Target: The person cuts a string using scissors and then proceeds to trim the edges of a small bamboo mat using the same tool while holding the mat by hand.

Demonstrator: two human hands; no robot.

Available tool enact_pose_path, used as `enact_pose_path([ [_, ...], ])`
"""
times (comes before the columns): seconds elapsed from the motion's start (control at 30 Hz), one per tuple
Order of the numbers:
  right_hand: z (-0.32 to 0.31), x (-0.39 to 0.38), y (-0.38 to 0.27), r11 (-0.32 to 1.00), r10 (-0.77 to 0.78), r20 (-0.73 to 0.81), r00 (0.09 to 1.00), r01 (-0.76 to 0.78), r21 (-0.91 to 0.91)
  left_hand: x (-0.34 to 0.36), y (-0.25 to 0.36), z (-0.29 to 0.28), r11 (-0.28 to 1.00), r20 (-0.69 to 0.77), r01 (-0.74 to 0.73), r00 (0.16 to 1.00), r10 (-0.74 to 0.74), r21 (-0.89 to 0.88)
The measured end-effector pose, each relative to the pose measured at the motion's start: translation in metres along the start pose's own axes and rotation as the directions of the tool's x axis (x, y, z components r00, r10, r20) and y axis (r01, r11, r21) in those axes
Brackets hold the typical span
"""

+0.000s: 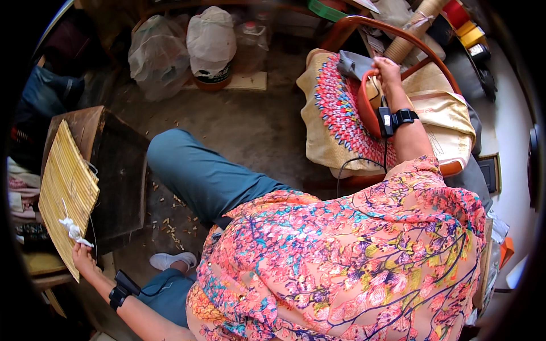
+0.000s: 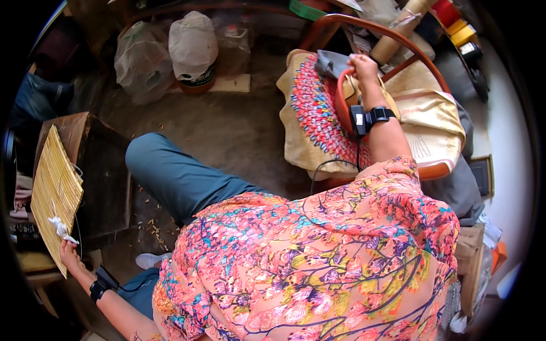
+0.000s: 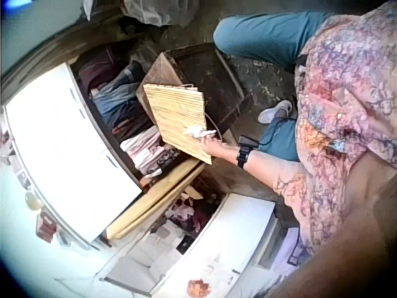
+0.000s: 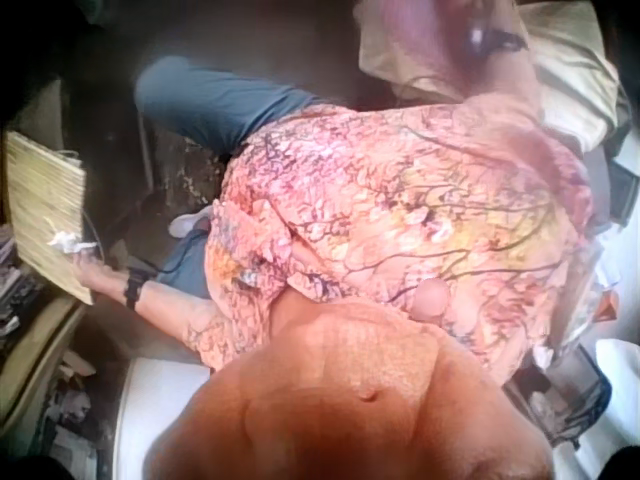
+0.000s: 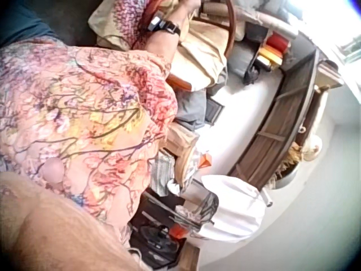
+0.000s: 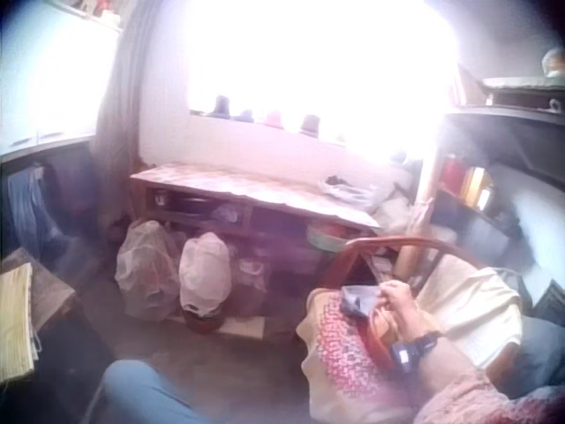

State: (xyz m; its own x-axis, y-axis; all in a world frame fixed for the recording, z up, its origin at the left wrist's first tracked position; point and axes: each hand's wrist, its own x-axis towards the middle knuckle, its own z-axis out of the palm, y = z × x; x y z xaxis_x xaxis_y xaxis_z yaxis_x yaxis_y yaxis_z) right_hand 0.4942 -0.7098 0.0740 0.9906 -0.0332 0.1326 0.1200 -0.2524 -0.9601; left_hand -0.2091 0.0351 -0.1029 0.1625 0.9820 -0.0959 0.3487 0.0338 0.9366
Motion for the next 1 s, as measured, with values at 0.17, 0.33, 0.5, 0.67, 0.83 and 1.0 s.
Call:
enact_pose_path([
  [0.17,-0.031,0.003,-0.050,0.941,0.147,0.108,0.983,-0.106,-0.322,0.005,0.019,0.016,0.994,0.073,0.105,0.992,-0.103,-0.019],
  [0.33,-0.048,-0.004,-0.025,0.545,0.299,0.000,0.954,-0.171,-0.821,0.000,0.025,0.024,0.995,0.105,0.096,0.990,-0.096,0.005],
  [0.5,-0.051,-0.025,0.016,0.868,0.243,0.282,0.928,-0.078,-0.490,-0.027,0.020,-0.008,0.899,0.126,0.182,0.982,-0.142,-0.398],
  [0.67,-0.093,-0.053,0.021,0.960,0.272,0.108,0.956,-0.278,0.042,-0.071,0.081,0.067,0.831,0.107,0.109,0.992,-0.060,-0.546],
  [0.83,-0.131,-0.008,0.066,0.944,0.330,0.149,0.932,-0.330,-0.024,-0.098,0.071,0.069,0.901,-0.023,-0.016,1.000,0.007,-0.435],
  [1.0,-0.211,0.089,0.066,0.115,0.496,-0.027,0.868,-0.096,-0.989,-0.093,0.049,0.088,0.776,0.071,0.065,0.997,-0.026,-0.627],
])
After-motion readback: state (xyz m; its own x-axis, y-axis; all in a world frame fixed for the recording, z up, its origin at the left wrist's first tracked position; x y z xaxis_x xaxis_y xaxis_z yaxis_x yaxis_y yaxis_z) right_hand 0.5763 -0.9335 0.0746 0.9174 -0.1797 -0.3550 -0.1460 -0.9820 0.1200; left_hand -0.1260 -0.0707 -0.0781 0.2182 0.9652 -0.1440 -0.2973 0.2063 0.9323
